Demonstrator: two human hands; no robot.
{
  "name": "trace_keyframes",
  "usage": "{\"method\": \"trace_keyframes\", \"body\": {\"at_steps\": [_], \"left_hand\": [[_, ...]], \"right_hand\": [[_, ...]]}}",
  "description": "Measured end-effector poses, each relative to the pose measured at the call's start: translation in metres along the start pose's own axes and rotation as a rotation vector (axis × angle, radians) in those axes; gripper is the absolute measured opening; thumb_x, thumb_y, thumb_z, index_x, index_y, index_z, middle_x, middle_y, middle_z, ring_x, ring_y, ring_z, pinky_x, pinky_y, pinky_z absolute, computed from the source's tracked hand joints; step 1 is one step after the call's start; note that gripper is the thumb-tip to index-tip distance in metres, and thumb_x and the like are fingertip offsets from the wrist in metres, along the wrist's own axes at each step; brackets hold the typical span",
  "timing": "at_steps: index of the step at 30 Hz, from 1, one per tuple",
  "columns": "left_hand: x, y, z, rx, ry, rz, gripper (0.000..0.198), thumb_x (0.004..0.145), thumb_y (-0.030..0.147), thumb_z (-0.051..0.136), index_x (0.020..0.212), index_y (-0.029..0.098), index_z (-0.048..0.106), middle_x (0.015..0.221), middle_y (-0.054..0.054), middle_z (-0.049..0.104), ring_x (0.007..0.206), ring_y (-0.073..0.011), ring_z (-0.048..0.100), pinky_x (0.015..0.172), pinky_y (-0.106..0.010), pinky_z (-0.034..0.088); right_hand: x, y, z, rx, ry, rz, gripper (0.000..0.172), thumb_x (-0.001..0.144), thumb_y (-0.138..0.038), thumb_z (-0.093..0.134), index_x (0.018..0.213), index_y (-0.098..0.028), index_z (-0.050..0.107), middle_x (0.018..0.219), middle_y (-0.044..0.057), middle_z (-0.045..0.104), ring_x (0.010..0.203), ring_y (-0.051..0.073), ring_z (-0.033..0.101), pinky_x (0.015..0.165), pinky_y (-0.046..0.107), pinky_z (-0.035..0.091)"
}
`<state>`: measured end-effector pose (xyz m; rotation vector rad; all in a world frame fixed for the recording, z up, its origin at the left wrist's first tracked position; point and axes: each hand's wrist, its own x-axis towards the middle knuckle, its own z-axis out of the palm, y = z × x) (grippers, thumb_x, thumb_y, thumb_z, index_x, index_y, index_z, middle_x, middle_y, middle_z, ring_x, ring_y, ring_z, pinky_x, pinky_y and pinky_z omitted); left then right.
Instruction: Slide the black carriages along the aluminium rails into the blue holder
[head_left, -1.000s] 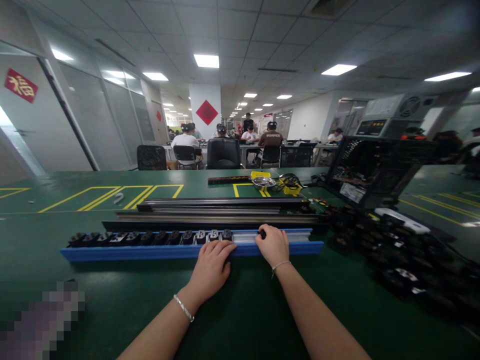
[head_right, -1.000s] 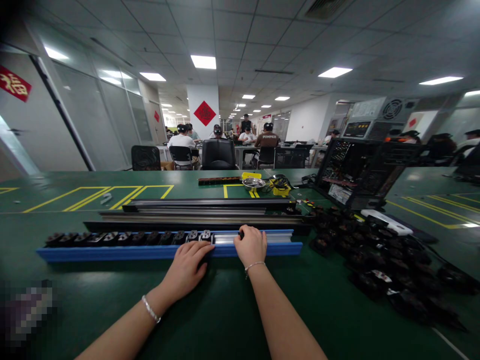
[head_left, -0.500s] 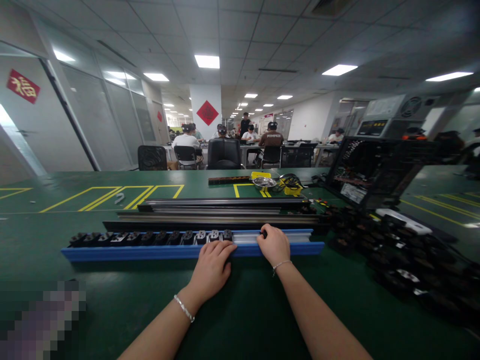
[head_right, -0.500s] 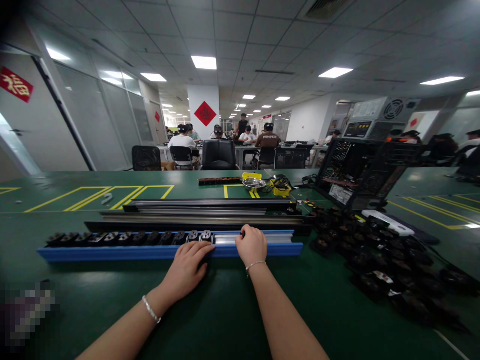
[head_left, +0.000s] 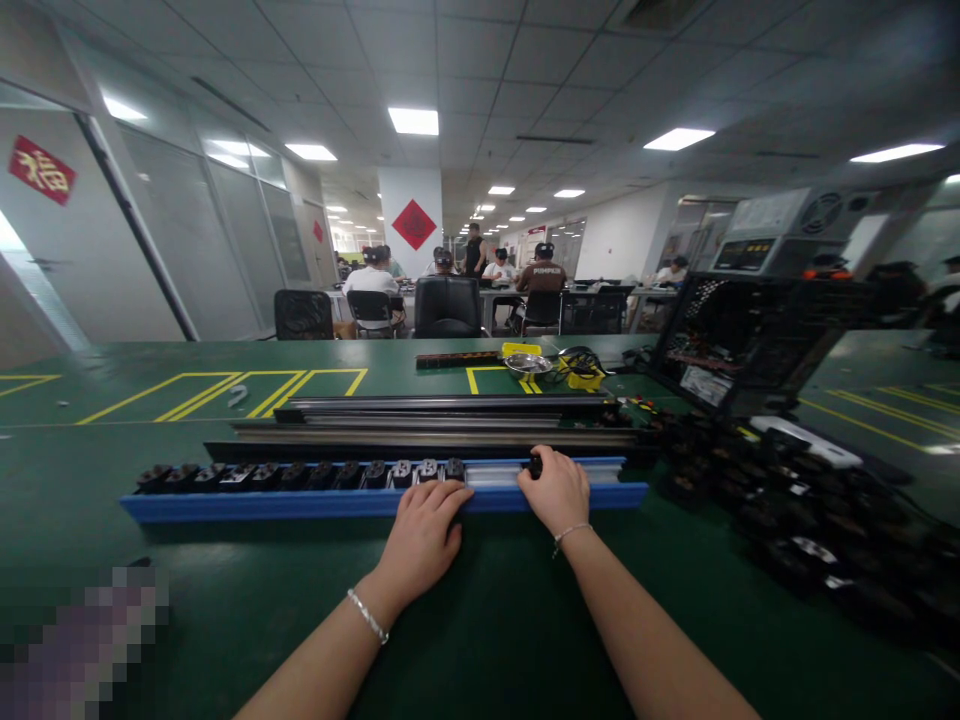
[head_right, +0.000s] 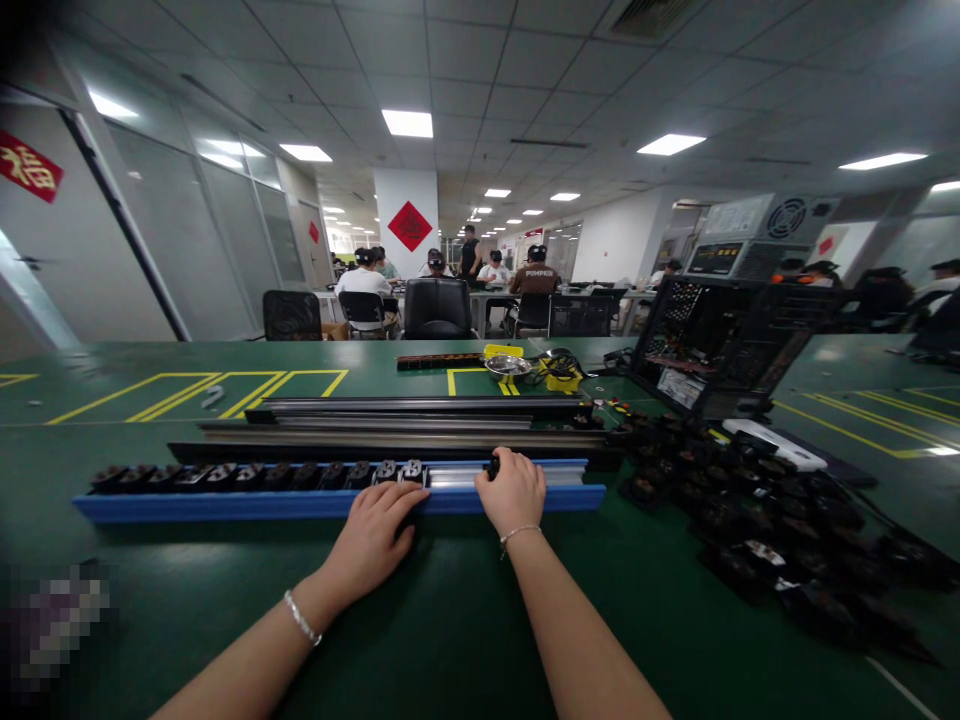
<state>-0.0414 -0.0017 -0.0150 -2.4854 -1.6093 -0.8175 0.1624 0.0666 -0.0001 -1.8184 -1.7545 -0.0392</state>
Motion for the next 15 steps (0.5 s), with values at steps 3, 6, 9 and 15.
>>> {"method": "trace_keyframes", "body": {"at_steps": [3, 6, 9, 15], "left_hand": [[0.0, -0.0001, -0.0002, 0.001, 0.0, 0.0, 0.05, 0.075, 0.013, 0.051, 0.122, 0.03, 0.049, 0.123, -0.001, 0.054, 0.113, -0.0218, 0.043, 0.098, -0.044, 0.033], [0.0, 0.0, -0.0002, 0.004, 0.0, -0.005, 0.049, 0.075, 0.014, 0.05, 0.122, 0.03, 0.049, 0.124, 0.0, 0.054, 0.113, -0.0219, 0.043, 0.098, -0.044, 0.033], [-0.0003, 0.0003, -0.0003, 0.002, -0.003, -0.008, 0.049, 0.076, 0.014, 0.05, 0.122, 0.03, 0.048, 0.124, 0.0, 0.054, 0.114, -0.0216, 0.043, 0.098, -0.044, 0.032], [-0.0005, 0.001, -0.0018, 0.0, -0.012, -0.011, 0.05, 0.076, 0.013, 0.05, 0.123, 0.031, 0.048, 0.125, 0.001, 0.053, 0.114, -0.0212, 0.042, 0.099, -0.043, 0.032]], "right_hand": [[0.0001, 0.0003, 0.0005, 0.007, 0.004, -0.008, 0.026, 0.072, -0.029, 0.05, 0.096, -0.022, 0.058, 0.095, 0.005, 0.065, 0.095, 0.021, 0.053, 0.087, 0.033, 0.029], [0.0002, 0.001, 0.0007, 0.014, 0.008, -0.009, 0.024, 0.072, -0.028, 0.05, 0.094, -0.021, 0.058, 0.094, 0.005, 0.065, 0.094, 0.02, 0.053, 0.086, 0.032, 0.03], [0.0009, 0.0019, -0.0004, 0.01, 0.007, -0.005, 0.023, 0.072, -0.027, 0.05, 0.093, -0.021, 0.057, 0.092, 0.005, 0.064, 0.092, 0.02, 0.054, 0.084, 0.031, 0.031], [0.0021, 0.0045, -0.0032, 0.012, -0.018, 0.011, 0.026, 0.073, -0.026, 0.047, 0.096, -0.02, 0.056, 0.089, 0.005, 0.065, 0.09, 0.02, 0.055, 0.082, 0.031, 0.032]]}}
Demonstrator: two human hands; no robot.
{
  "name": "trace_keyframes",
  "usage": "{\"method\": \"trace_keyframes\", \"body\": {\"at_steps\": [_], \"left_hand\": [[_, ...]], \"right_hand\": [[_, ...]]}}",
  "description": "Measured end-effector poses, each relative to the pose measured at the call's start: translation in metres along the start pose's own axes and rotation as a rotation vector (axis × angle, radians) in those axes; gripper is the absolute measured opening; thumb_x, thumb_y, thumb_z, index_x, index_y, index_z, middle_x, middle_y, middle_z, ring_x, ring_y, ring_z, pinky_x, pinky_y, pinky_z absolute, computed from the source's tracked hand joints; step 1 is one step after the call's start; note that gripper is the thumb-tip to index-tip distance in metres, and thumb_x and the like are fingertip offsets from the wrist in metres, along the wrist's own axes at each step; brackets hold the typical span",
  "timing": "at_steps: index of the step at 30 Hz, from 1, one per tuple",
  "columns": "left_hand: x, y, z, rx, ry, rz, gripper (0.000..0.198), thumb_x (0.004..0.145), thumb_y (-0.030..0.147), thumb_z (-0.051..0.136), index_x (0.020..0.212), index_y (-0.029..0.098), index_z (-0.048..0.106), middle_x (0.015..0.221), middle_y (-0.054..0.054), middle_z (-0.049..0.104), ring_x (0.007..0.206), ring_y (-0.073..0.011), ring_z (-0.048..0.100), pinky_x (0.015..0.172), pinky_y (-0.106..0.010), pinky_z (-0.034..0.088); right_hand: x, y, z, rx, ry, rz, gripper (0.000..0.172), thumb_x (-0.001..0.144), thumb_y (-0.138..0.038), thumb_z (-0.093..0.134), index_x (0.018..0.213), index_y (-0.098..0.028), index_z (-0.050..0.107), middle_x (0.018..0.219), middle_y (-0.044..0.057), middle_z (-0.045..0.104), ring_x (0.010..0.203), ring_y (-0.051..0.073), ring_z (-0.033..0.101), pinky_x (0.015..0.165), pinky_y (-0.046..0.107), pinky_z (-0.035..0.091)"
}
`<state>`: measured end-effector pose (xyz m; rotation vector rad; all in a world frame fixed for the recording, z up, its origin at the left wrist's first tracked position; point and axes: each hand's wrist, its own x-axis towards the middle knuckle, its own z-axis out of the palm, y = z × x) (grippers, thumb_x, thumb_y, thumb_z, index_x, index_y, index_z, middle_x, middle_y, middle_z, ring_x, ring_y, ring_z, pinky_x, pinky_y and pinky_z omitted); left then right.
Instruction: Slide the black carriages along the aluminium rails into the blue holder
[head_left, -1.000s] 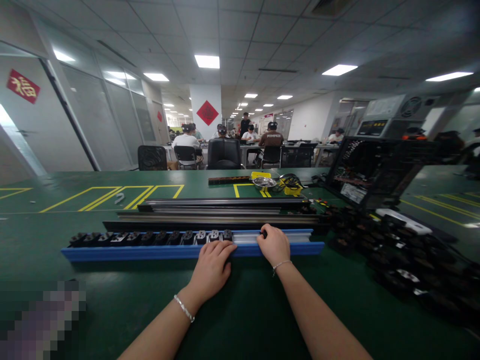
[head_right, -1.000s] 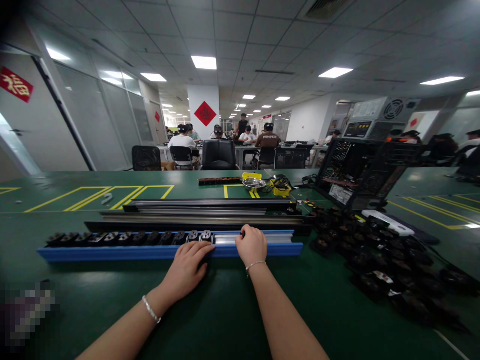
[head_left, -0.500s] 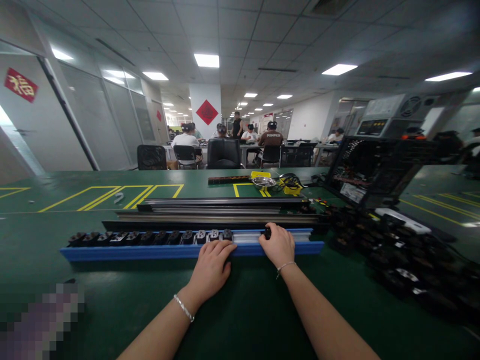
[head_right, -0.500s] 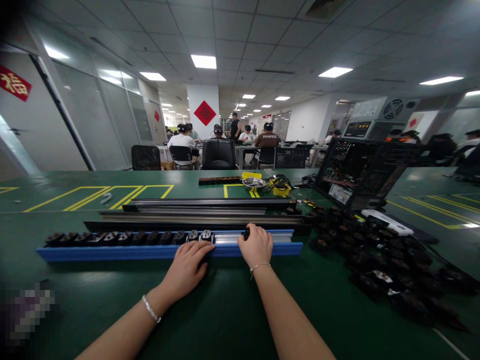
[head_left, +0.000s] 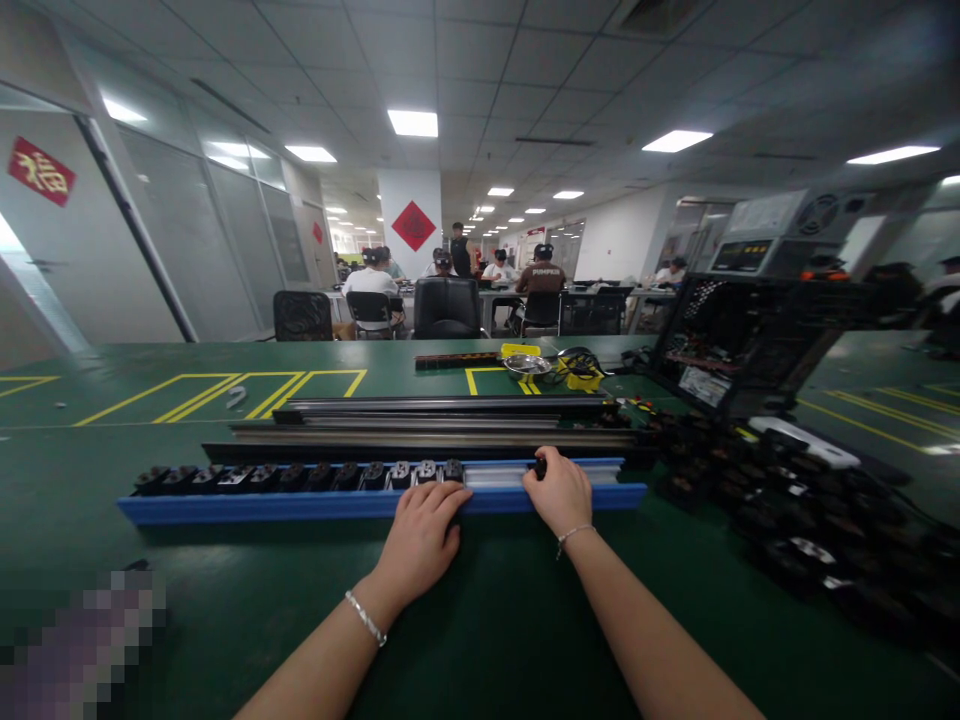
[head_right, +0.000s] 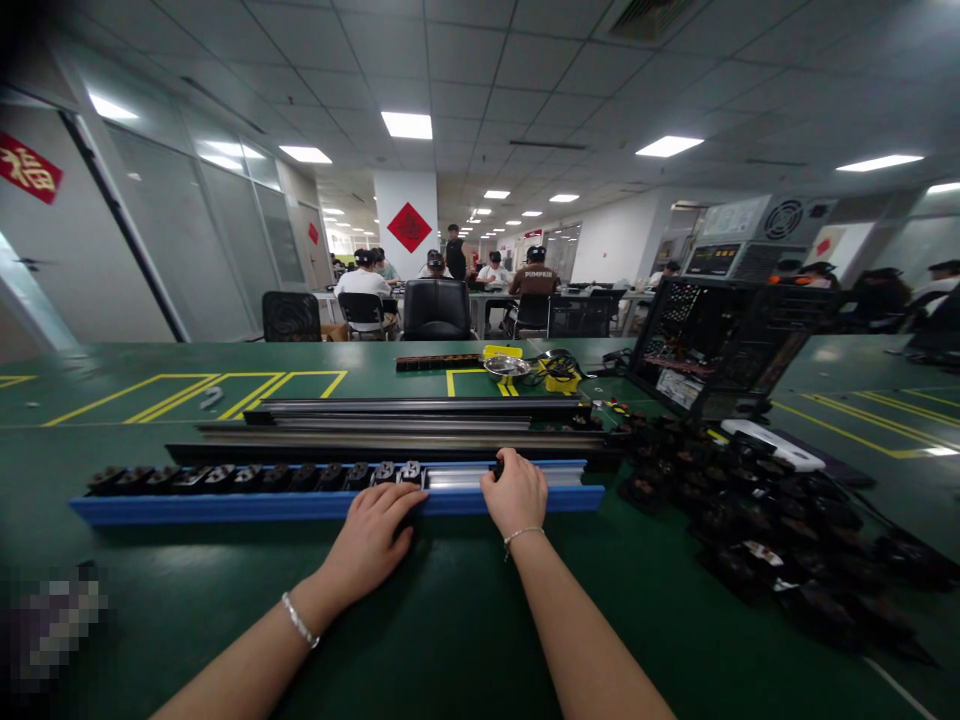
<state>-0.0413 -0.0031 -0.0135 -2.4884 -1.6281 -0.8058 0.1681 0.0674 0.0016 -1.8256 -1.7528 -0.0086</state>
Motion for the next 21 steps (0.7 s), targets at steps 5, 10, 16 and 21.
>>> {"method": "trace_keyframes", "body": {"at_steps": [5, 10, 16, 21], "left_hand": [[0.0007, 0.0, -0.0001, 0.001, -0.006, -0.006, 0.05, 0.076, 0.014, 0.05, 0.122, 0.031, 0.047, 0.125, 0.001, 0.053, 0.115, -0.0209, 0.042, 0.099, -0.043, 0.032], [0.0005, -0.0008, 0.0016, 0.009, -0.005, -0.004, 0.05, 0.076, 0.013, 0.05, 0.122, 0.031, 0.048, 0.125, 0.001, 0.053, 0.114, -0.0211, 0.042, 0.099, -0.043, 0.032], [-0.0002, -0.0014, 0.0021, 0.012, 0.008, 0.004, 0.05, 0.076, 0.014, 0.05, 0.123, 0.031, 0.048, 0.125, 0.001, 0.054, 0.114, -0.0215, 0.043, 0.098, -0.043, 0.032], [-0.0002, -0.0012, 0.0014, 0.013, 0.013, 0.003, 0.049, 0.076, 0.014, 0.051, 0.122, 0.031, 0.049, 0.124, 0.001, 0.054, 0.114, -0.0213, 0.043, 0.098, -0.043, 0.032]], "right_hand": [[-0.0027, 0.0028, 0.0037, -0.002, 0.054, -0.009, 0.03, 0.074, -0.027, 0.047, 0.102, -0.02, 0.056, 0.101, 0.007, 0.064, 0.101, 0.022, 0.052, 0.094, 0.036, 0.026], [-0.0037, 0.0047, 0.0068, 0.005, 0.077, 0.008, 0.034, 0.074, -0.029, 0.048, 0.105, -0.019, 0.055, 0.103, 0.008, 0.063, 0.105, 0.022, 0.05, 0.096, 0.038, 0.025], [-0.0024, 0.0052, 0.0065, 0.033, 0.074, 0.02, 0.031, 0.074, -0.028, 0.047, 0.102, -0.019, 0.055, 0.099, 0.006, 0.064, 0.102, 0.022, 0.051, 0.098, 0.038, 0.023], [-0.0015, 0.0052, 0.0035, 0.049, 0.059, 0.03, 0.031, 0.073, -0.026, 0.047, 0.102, -0.019, 0.055, 0.099, 0.006, 0.064, 0.1, 0.021, 0.053, 0.094, 0.036, 0.027]]}}
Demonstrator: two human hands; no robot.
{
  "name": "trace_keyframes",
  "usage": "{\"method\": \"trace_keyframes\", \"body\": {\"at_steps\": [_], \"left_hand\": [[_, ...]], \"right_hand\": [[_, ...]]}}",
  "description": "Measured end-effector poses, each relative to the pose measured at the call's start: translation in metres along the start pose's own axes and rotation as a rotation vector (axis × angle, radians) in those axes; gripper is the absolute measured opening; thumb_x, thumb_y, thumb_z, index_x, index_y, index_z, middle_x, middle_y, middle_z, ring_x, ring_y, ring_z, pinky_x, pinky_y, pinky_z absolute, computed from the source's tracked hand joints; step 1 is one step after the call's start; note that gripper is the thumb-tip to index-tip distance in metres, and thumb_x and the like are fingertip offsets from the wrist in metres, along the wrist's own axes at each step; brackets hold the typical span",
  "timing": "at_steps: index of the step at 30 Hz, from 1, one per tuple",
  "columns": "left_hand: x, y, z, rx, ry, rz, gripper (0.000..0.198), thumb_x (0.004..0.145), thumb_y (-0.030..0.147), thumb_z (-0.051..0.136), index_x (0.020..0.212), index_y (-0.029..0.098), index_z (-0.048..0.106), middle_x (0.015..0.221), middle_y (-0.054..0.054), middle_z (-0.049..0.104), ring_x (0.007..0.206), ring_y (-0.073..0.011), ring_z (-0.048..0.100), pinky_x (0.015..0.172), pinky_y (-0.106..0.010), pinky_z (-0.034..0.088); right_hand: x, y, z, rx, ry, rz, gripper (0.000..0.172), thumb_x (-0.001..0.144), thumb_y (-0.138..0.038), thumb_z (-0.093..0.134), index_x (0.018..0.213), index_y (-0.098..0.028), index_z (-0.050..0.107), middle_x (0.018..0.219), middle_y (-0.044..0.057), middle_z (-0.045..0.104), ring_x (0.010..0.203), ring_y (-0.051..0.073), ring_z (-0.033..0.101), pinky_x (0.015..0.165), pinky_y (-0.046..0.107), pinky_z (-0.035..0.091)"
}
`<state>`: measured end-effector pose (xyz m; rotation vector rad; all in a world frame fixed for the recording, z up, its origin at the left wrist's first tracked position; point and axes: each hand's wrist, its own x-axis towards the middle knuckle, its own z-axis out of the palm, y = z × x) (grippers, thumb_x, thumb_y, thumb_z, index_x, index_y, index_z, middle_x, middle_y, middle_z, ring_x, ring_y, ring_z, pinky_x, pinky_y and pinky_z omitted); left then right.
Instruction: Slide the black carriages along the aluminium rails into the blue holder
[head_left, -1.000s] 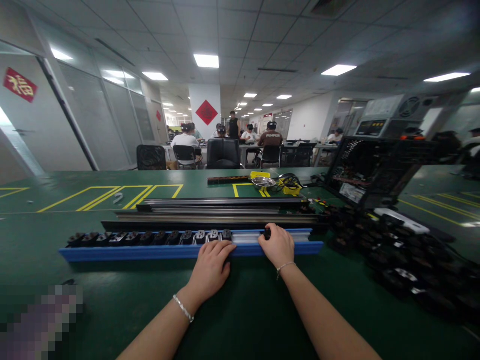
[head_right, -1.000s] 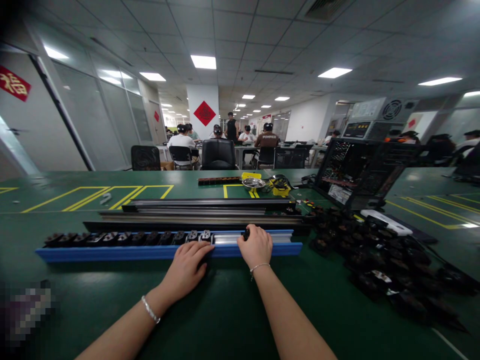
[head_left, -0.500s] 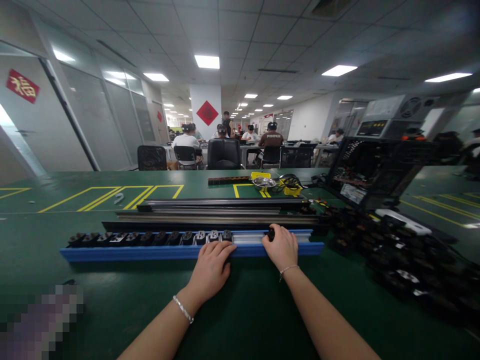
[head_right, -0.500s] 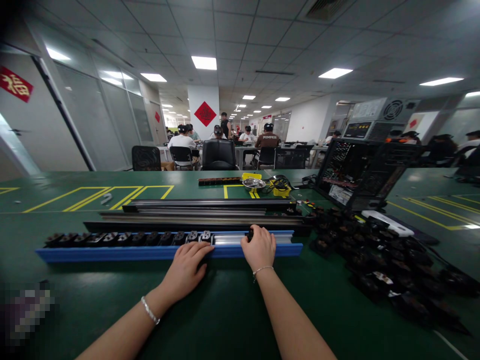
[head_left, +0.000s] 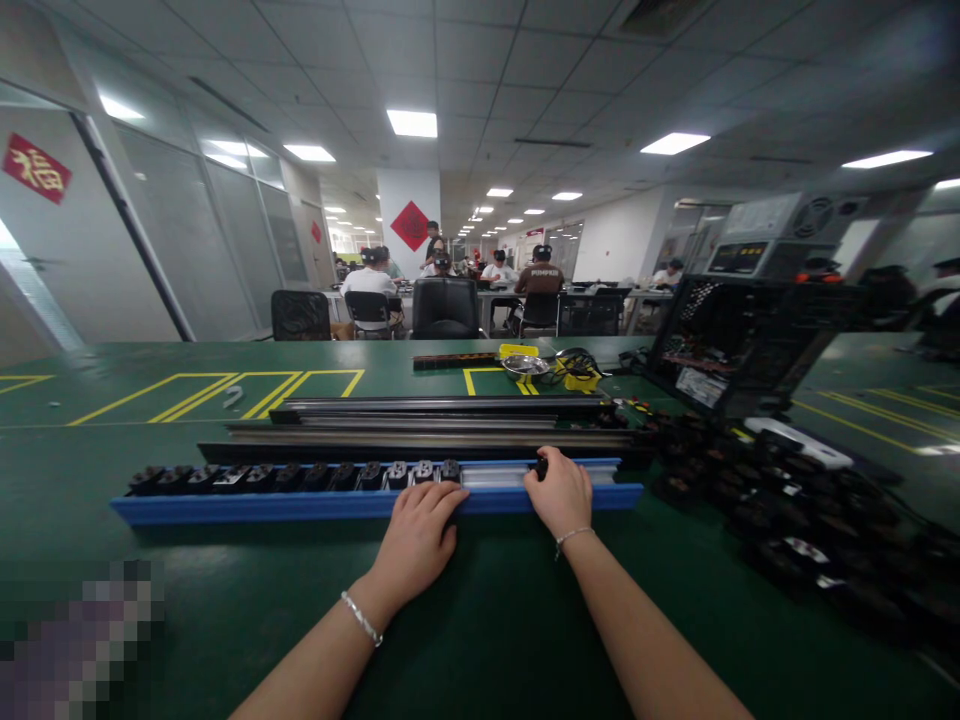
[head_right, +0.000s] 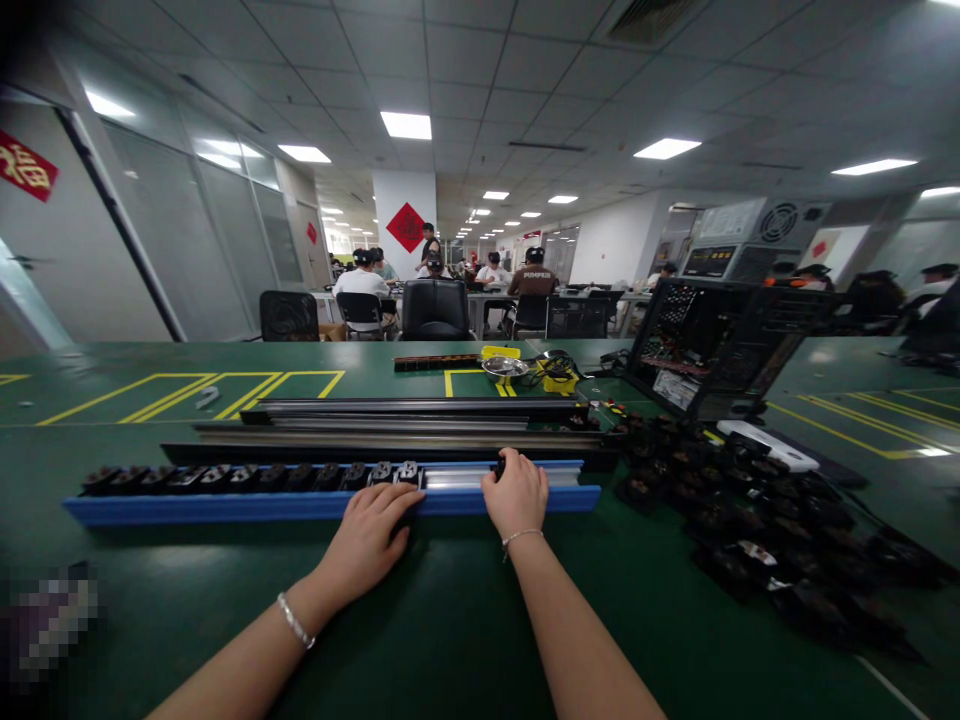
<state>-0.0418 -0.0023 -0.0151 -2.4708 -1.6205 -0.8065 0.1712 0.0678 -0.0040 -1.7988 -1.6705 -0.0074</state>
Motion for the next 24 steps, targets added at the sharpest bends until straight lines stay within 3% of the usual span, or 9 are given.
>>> {"method": "trace_keyframes", "body": {"at_steps": [6, 11, 24], "left_hand": [[0.0, 0.0, 0.001, -0.003, -0.006, 0.001, 0.049, 0.076, 0.014, 0.05, 0.122, 0.03, 0.048, 0.125, 0.001, 0.053, 0.115, -0.0212, 0.042, 0.099, -0.043, 0.032], [0.0, -0.001, 0.002, -0.005, -0.006, 0.001, 0.048, 0.077, 0.015, 0.05, 0.122, 0.03, 0.048, 0.125, 0.0, 0.053, 0.114, -0.0213, 0.042, 0.099, -0.044, 0.032], [0.0, 0.0, -0.001, -0.008, -0.021, -0.017, 0.049, 0.076, 0.015, 0.05, 0.122, 0.031, 0.047, 0.125, 0.002, 0.053, 0.115, -0.0202, 0.042, 0.1, -0.042, 0.031]], "right_hand": [[0.002, 0.005, -0.003, -0.005, -0.019, -0.007, 0.026, 0.074, -0.024, 0.045, 0.096, -0.021, 0.058, 0.096, 0.005, 0.065, 0.096, 0.02, 0.054, 0.095, 0.038, 0.026], [0.001, 0.01, -0.001, -0.024, 0.031, -0.012, 0.028, 0.074, -0.026, 0.046, 0.099, -0.021, 0.058, 0.102, 0.006, 0.064, 0.103, 0.021, 0.051, 0.1, 0.041, 0.021], [0.006, 0.014, -0.005, -0.034, -0.009, 0.004, 0.029, 0.073, -0.026, 0.048, 0.1, -0.021, 0.056, 0.097, 0.006, 0.064, 0.098, 0.021, 0.054, 0.09, 0.035, 0.031]]}}
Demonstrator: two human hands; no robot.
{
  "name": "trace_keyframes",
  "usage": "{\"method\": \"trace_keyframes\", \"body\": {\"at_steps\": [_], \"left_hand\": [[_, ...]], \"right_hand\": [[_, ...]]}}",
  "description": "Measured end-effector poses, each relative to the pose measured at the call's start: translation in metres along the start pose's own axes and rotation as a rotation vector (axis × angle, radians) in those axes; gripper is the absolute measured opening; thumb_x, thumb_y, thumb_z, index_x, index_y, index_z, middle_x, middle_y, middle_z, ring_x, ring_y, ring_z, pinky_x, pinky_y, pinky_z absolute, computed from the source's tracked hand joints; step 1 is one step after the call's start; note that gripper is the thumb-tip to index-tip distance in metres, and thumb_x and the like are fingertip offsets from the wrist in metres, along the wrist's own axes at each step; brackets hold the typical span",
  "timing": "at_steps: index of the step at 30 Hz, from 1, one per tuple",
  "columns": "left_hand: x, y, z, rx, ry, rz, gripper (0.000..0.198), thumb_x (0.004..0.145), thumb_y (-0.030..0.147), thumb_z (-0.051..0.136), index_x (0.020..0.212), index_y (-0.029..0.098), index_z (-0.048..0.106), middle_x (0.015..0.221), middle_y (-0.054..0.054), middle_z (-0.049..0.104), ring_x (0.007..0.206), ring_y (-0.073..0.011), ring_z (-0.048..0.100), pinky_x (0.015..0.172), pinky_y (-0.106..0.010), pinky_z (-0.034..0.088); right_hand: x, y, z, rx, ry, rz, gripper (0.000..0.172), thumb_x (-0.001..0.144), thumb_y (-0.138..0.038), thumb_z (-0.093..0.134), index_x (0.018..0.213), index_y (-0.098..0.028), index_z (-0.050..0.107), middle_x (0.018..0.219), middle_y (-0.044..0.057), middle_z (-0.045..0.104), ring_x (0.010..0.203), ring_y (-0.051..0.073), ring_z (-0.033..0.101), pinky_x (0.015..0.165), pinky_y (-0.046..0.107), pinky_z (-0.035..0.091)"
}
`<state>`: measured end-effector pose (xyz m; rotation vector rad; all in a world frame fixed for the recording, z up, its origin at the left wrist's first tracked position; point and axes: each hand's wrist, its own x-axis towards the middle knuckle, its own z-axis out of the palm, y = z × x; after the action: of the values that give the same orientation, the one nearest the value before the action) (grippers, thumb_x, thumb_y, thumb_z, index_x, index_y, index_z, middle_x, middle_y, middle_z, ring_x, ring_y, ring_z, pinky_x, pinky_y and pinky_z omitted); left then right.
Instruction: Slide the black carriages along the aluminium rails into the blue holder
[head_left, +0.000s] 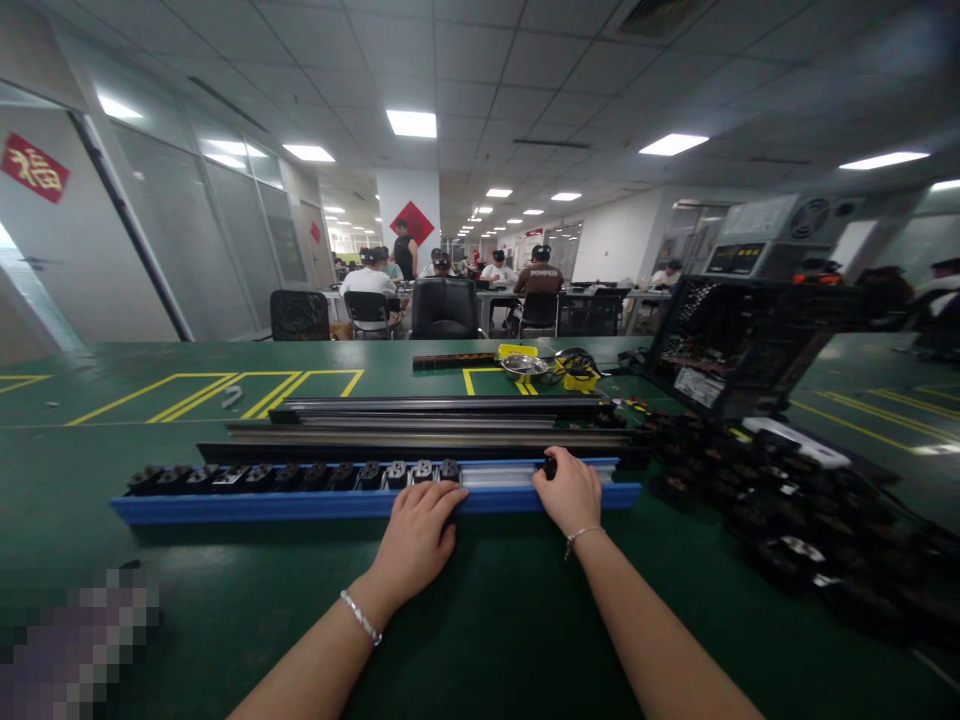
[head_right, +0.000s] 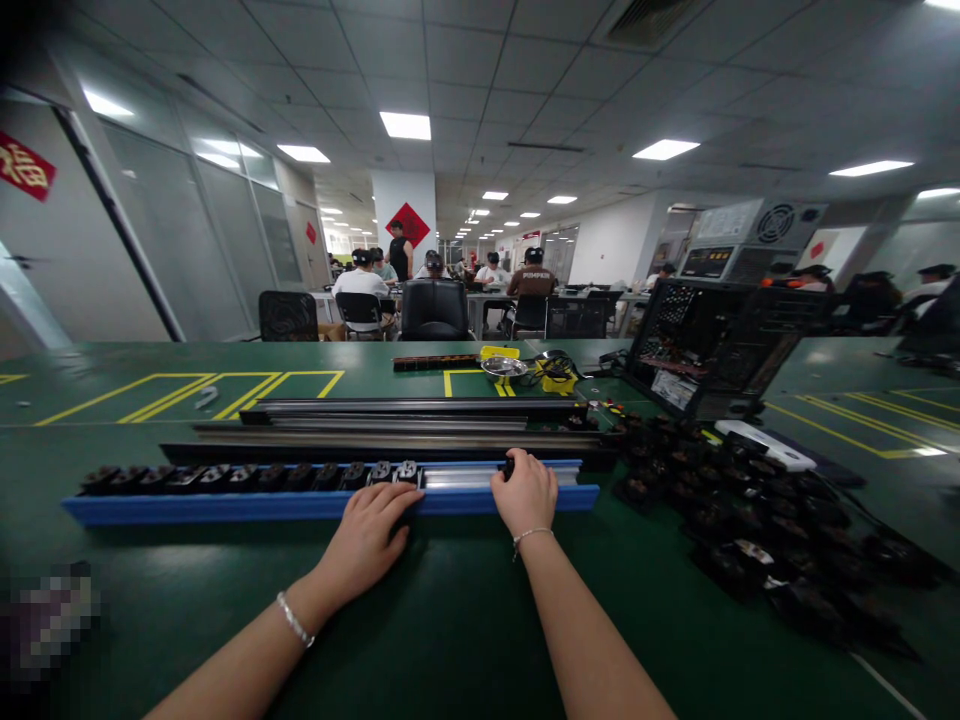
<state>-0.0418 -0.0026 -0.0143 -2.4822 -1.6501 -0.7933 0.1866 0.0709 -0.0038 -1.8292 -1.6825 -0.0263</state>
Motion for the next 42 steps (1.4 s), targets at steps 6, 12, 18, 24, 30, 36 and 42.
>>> {"method": "trace_keyframes", "body": {"at_steps": [6, 12, 18, 24, 30, 36, 42], "left_hand": [[0.001, 0.0, 0.0, 0.0, -0.001, 0.002, 0.049, 0.076, 0.015, 0.05, 0.123, 0.031, 0.048, 0.125, 0.001, 0.053, 0.115, -0.0209, 0.042, 0.1, -0.043, 0.032], [0.0, 0.0, 0.0, 0.002, 0.011, 0.01, 0.048, 0.077, 0.015, 0.05, 0.123, 0.03, 0.049, 0.124, -0.001, 0.054, 0.114, -0.0211, 0.043, 0.099, -0.044, 0.032], [0.0, 0.0, 0.0, 0.005, 0.016, 0.015, 0.048, 0.077, 0.015, 0.05, 0.122, 0.03, 0.048, 0.124, 0.0, 0.054, 0.114, -0.0216, 0.043, 0.099, -0.044, 0.032], [0.0, 0.0, 0.001, 0.012, 0.015, 0.011, 0.049, 0.076, 0.014, 0.05, 0.122, 0.03, 0.048, 0.125, 0.0, 0.054, 0.115, -0.0215, 0.042, 0.1, -0.043, 0.032], [0.0, -0.001, 0.001, 0.015, 0.011, 0.012, 0.049, 0.076, 0.015, 0.05, 0.123, 0.03, 0.048, 0.125, 0.001, 0.053, 0.116, -0.0216, 0.042, 0.1, -0.043, 0.031], [0.0, -0.001, 0.001, 0.017, 0.023, 0.02, 0.049, 0.076, 0.014, 0.05, 0.123, 0.03, 0.048, 0.125, 0.0, 0.054, 0.115, -0.0217, 0.043, 0.099, -0.043, 0.032], [0.0, -0.001, 0.003, 0.018, 0.022, 0.019, 0.05, 0.076, 0.014, 0.049, 0.124, 0.031, 0.047, 0.126, 0.0, 0.053, 0.116, -0.0218, 0.042, 0.099, -0.044, 0.031]], "right_hand": [[0.002, 0.004, -0.004, -0.001, -0.036, 0.006, 0.03, 0.074, -0.022, 0.046, 0.102, -0.02, 0.056, 0.098, 0.006, 0.064, 0.094, 0.02, 0.055, 0.085, 0.032, 0.034], [0.0, 0.006, -0.004, -0.019, 0.007, -0.01, 0.033, 0.074, -0.024, 0.046, 0.105, -0.018, 0.055, 0.099, 0.008, 0.064, 0.099, 0.021, 0.054, 0.09, 0.034, 0.031], [0.0, 0.01, -0.003, -0.03, 0.046, 0.001, 0.035, 0.072, -0.027, 0.048, 0.105, -0.019, 0.056, 0.103, 0.008, 0.063, 0.104, 0.022, 0.051, 0.094, 0.037, 0.028], [0.005, 0.014, -0.009, -0.034, -0.02, 0.027, 0.033, 0.073, -0.025, 0.047, 0.104, -0.019, 0.057, 0.098, 0.007, 0.064, 0.096, 0.021, 0.055, 0.084, 0.033, 0.035], [0.009, 0.019, -0.013, -0.042, -0.073, 0.033, 0.032, 0.074, -0.027, 0.047, 0.104, -0.02, 0.057, 0.098, 0.006, 0.064, 0.094, 0.021, 0.055, 0.077, 0.031, 0.036], [0.008, 0.022, -0.011, -0.041, -0.042, 0.021, 0.034, 0.074, -0.028, 0.048, 0.106, -0.02, 0.056, 0.099, 0.006, 0.064, 0.095, 0.021, 0.055, 0.08, 0.032, 0.035], [0.007, 0.022, -0.008, -0.02, 0.006, 0.002, 0.034, 0.072, -0.026, 0.049, 0.105, -0.02, 0.056, 0.097, 0.006, 0.065, 0.095, 0.021, 0.055, 0.086, 0.034, 0.033]]}}
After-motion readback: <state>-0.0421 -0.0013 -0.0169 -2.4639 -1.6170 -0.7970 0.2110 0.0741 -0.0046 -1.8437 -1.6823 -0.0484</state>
